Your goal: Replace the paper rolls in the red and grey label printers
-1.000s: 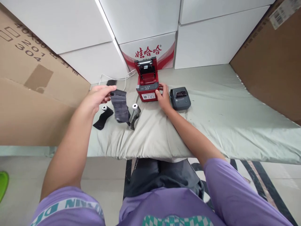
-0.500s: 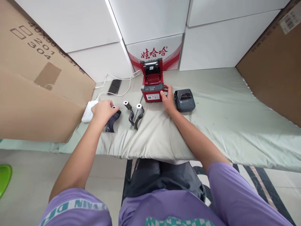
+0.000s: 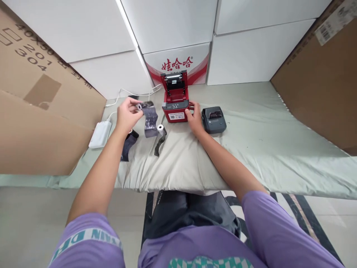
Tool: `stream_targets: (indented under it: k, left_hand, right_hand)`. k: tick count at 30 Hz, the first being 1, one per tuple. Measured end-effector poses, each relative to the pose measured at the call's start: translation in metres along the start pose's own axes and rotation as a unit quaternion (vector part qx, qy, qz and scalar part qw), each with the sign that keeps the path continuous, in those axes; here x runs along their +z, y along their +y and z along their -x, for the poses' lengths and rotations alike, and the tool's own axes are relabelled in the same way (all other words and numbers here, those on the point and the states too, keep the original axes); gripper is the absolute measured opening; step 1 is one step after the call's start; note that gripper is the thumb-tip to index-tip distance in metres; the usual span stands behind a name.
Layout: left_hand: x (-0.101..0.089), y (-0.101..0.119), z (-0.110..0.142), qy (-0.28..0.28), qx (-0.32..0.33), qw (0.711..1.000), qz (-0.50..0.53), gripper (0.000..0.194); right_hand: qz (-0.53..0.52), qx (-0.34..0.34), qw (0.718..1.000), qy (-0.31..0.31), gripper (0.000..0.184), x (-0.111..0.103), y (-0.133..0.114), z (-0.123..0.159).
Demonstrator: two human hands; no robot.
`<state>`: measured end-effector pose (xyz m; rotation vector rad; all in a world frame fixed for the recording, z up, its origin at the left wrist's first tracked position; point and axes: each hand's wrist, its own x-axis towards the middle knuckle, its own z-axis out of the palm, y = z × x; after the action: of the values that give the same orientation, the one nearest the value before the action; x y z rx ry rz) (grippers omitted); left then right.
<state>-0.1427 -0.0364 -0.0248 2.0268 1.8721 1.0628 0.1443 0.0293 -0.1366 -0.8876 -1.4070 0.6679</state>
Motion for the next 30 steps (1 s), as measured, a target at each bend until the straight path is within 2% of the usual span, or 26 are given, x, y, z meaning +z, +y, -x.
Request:
stream_targets:
  k: [1, 3, 6, 10, 15, 18, 22, 26, 30]
  left_hand:
    - [0.005, 0.004, -0.007, 0.036, 0.002, 0.998, 0.059, 0.034]
    - [0.019, 0.018, -0.024, 0.072, 0.01, 0.985, 0.153, 0.035]
    - [0.043, 0.041, -0.051, 0.047, 0.022, 0.977, 0.205, 0.039]
    - [0.073, 0.06, -0.08, -0.015, 0.016, 0.987, 0.156, 0.033]
    - [0.097, 0.06, -0.108, -0.106, -0.012, 0.994, -0.021, 0.028]
    - [0.099, 0.056, -0.117, -0.15, -0.004, 0.982, -0.111, 0.034]
    - [0.087, 0.055, -0.116, -0.136, 0.017, 0.977, -0.165, 0.037]
    - [0.078, 0.052, -0.112, -0.139, 0.028, 0.974, -0.174, 0.037]
    - [0.086, 0.05, -0.12, -0.159, 0.033, 0.976, -0.142, 0.034]
  right_hand:
    - [0.0, 0.0, 1.0, 0.001, 0.04, 0.0, 0.0, 0.0]
    - [0.0, 0.003, 1.0, 0.003, 0.04, 0.0, 0.0, -0.001]
    - [-0.003, 0.004, 1.0, 0.005, 0.04, 0.0, 0.001, -0.001]
    - [-0.01, 0.011, 1.0, 0.009, 0.038, 0.0, -0.002, -0.001]
    - [-0.006, 0.019, 1.0, 0.012, 0.036, 0.0, -0.006, 0.0]
    - [-0.002, 0.017, 1.0, 0.01, 0.037, 0.0, -0.005, 0.0]
    - [0.011, 0.005, 1.0, 0.008, 0.039, 0.002, 0.0, -0.001]
    - [0.013, -0.004, 1.0, 0.003, 0.041, 0.004, 0.003, -0.002]
    - [-0.001, -0.005, 1.0, 0.009, 0.04, 0.004, 0.0, -0.001]
